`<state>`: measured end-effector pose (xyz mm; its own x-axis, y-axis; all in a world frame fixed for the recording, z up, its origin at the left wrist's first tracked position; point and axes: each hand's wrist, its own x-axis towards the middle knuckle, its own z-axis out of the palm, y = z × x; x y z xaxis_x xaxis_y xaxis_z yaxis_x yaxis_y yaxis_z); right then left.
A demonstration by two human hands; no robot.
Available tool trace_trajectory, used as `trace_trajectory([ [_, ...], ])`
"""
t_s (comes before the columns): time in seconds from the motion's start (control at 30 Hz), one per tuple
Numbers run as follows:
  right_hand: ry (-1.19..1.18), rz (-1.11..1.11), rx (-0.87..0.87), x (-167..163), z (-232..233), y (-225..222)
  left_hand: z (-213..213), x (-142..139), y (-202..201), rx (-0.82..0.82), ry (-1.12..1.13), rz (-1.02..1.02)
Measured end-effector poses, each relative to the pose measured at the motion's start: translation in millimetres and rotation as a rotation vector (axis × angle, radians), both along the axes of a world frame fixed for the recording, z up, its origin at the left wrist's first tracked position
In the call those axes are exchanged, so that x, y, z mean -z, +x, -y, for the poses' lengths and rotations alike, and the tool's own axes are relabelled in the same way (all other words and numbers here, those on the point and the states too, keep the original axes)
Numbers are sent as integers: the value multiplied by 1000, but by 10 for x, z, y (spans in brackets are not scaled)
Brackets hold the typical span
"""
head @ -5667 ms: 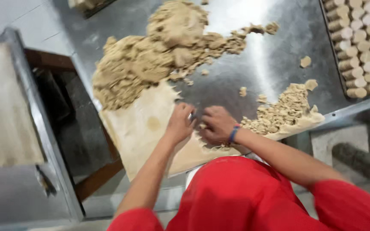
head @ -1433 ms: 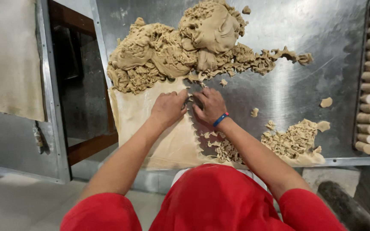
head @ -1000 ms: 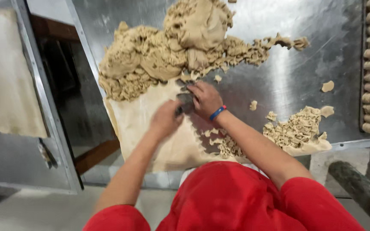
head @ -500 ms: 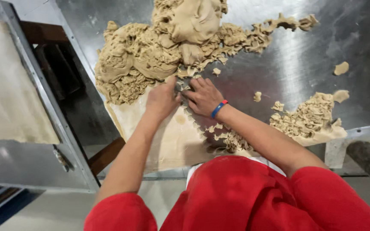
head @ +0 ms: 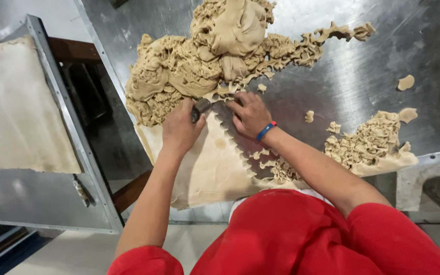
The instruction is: The person cuts small portions of dough using a cylindrical pastry cutter tool and places them neatly into rows on a metal baking sheet.
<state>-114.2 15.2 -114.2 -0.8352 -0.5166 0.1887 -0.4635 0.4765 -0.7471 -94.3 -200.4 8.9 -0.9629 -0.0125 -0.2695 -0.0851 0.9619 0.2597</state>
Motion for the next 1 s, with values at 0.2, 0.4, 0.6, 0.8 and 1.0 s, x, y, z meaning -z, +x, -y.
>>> trace_trajectory([
  [0.2,-34,1,-17,85,-58,-10,-113,160,-233,138,-171,66],
  [0.4,21,-90,-94,168,86,-28,-95,489,-396,77,-41,174],
  [0.6,126,-73,-49,178,307,-124,32,610,-460,39,54,140],
  [0.8,5,48,75,31,122,29,-30,685,-54,280,442,-206],
  [1.0,-308,747,8,-176,-468,285,-466,172,415,-532,957,22],
])
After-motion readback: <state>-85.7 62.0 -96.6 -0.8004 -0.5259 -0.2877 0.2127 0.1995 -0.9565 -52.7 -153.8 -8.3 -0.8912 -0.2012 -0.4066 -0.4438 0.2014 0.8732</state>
